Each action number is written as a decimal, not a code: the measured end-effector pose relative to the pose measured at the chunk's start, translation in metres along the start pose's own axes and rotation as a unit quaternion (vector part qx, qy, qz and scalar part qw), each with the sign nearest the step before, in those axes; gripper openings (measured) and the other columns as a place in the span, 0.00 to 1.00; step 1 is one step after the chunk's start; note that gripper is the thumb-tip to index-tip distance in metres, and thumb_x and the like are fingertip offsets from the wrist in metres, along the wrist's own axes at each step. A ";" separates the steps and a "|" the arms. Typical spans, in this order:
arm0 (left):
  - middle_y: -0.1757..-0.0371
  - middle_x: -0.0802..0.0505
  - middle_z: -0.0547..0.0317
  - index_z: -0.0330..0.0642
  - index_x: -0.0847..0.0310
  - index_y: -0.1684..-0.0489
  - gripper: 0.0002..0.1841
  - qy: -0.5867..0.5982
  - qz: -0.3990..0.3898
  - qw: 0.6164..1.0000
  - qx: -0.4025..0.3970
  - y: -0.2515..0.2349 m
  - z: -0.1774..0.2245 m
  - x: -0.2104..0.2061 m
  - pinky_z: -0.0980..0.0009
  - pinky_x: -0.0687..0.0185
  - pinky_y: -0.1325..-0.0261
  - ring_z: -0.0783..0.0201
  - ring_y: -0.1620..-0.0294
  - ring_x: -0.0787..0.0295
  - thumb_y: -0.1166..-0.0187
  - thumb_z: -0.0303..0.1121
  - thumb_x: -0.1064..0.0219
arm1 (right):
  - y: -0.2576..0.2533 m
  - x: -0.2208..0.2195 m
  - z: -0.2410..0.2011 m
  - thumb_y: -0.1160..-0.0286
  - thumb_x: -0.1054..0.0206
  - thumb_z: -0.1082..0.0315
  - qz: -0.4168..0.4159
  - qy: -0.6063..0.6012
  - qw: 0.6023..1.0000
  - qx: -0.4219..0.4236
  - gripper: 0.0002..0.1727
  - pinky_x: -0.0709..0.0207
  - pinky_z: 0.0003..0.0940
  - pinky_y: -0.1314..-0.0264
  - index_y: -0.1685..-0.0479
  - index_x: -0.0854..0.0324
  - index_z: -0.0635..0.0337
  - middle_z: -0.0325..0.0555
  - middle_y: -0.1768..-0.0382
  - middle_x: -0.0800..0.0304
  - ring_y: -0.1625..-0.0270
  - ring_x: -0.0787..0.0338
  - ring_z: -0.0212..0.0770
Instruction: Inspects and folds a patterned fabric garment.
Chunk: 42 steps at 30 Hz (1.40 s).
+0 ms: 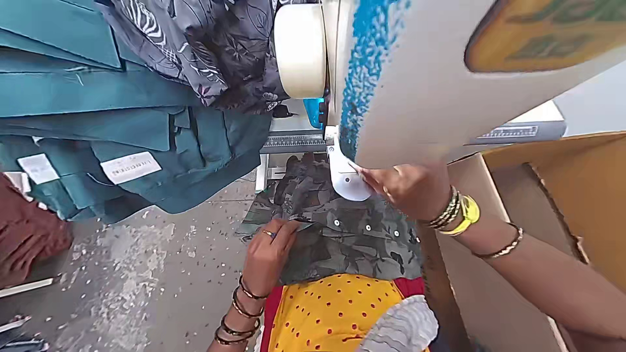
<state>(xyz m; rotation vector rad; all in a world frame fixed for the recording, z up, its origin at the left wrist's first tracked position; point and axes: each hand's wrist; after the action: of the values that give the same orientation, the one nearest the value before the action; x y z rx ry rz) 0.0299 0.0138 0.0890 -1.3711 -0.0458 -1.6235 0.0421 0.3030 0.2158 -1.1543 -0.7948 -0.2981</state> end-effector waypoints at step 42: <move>0.26 0.24 0.19 0.18 0.33 0.24 0.41 0.125 -0.308 0.876 0.350 -0.010 -0.060 -0.012 0.48 0.37 0.19 0.42 0.22 0.26 0.09 0.56 0.62 | 0.371 -0.015 -0.070 0.02 0.61 0.54 -0.149 -0.317 0.419 -0.838 0.30 0.23 0.42 0.30 0.28 0.23 0.70 0.61 0.34 0.15 0.35 0.15 0.46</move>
<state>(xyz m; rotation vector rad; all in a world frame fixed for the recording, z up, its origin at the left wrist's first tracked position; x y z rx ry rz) -0.0222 -0.0085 0.0631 -0.5867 -0.9093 -1.9997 0.2796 0.3872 -0.0662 -3.2078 -1.3566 -1.1709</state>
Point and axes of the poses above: each hand's wrist, its own y-axis away from the middle knuckle, its own x-axis out of the back of the hand, z = x × y
